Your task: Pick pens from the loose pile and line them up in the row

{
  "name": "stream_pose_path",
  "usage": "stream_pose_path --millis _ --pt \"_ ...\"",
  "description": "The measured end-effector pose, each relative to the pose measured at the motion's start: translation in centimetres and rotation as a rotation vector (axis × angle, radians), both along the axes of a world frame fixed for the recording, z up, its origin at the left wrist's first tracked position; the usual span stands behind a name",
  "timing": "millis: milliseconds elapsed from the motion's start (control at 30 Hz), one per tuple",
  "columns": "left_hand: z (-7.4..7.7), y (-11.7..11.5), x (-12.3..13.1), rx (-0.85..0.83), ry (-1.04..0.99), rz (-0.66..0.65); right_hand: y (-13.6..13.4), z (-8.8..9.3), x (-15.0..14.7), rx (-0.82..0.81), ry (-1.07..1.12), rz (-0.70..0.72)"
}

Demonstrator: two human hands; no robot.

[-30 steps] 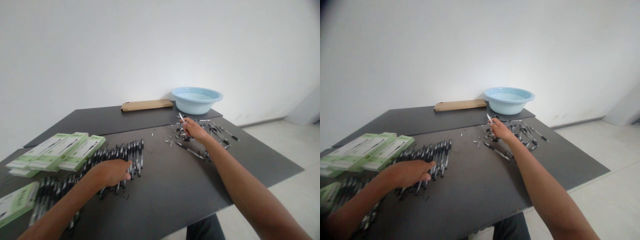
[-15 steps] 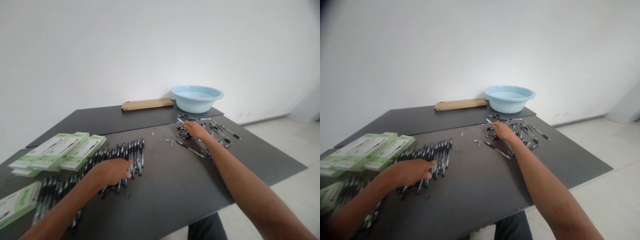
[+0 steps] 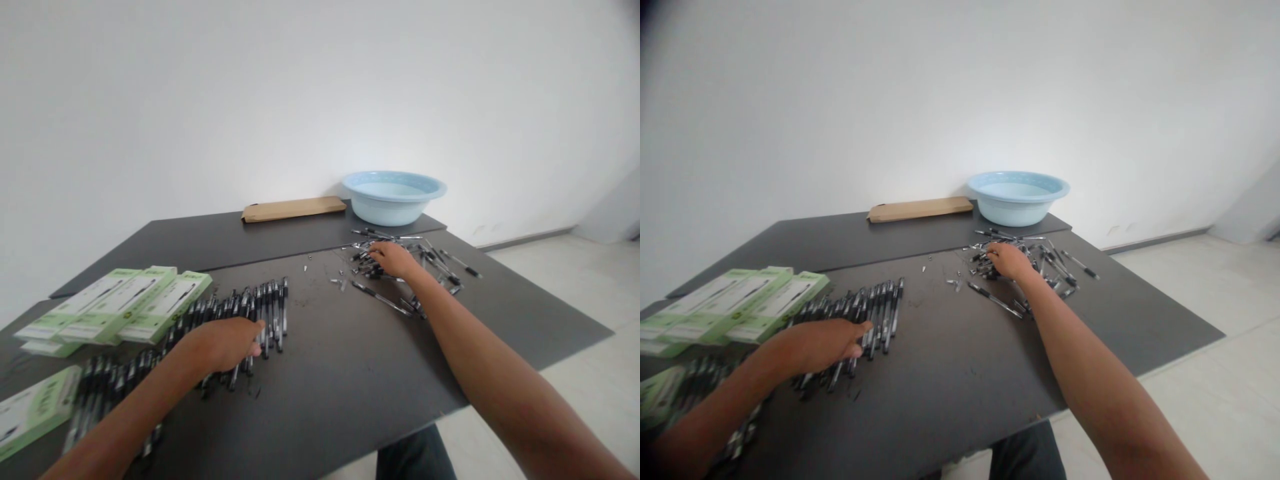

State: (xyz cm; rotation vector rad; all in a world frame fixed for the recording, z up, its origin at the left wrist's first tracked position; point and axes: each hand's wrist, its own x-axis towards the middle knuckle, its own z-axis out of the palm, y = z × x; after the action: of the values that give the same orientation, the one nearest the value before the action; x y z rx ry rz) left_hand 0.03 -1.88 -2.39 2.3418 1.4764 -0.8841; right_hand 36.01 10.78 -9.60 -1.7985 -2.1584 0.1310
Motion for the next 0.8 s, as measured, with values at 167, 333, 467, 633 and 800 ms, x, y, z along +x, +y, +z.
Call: stream_pose_path --millis 167,333,467,633,800 --pt "-0.3 -0.1 0.4 -0.010 0.025 -0.004 0.1 -0.2 0.4 -0.013 -0.025 -0.028" --pt "-0.3 0.0 0.6 -0.018 0.041 -0.009 0.4 -0.2 1.3 -0.003 -0.038 -0.098" --pt "-0.3 0.2 0.4 -0.041 0.046 -0.021 0.6 0.2 2.0 0.004 -0.045 -0.167" --pt "-0.1 0.4 0.1 -0.040 0.051 -0.015 0.5 0.8 2.9 -0.017 -0.060 -0.209" --pt "0.0 0.9 -0.5 -0.062 0.020 -0.036 0.7 0.4 3.1 -0.036 -0.076 -0.223"
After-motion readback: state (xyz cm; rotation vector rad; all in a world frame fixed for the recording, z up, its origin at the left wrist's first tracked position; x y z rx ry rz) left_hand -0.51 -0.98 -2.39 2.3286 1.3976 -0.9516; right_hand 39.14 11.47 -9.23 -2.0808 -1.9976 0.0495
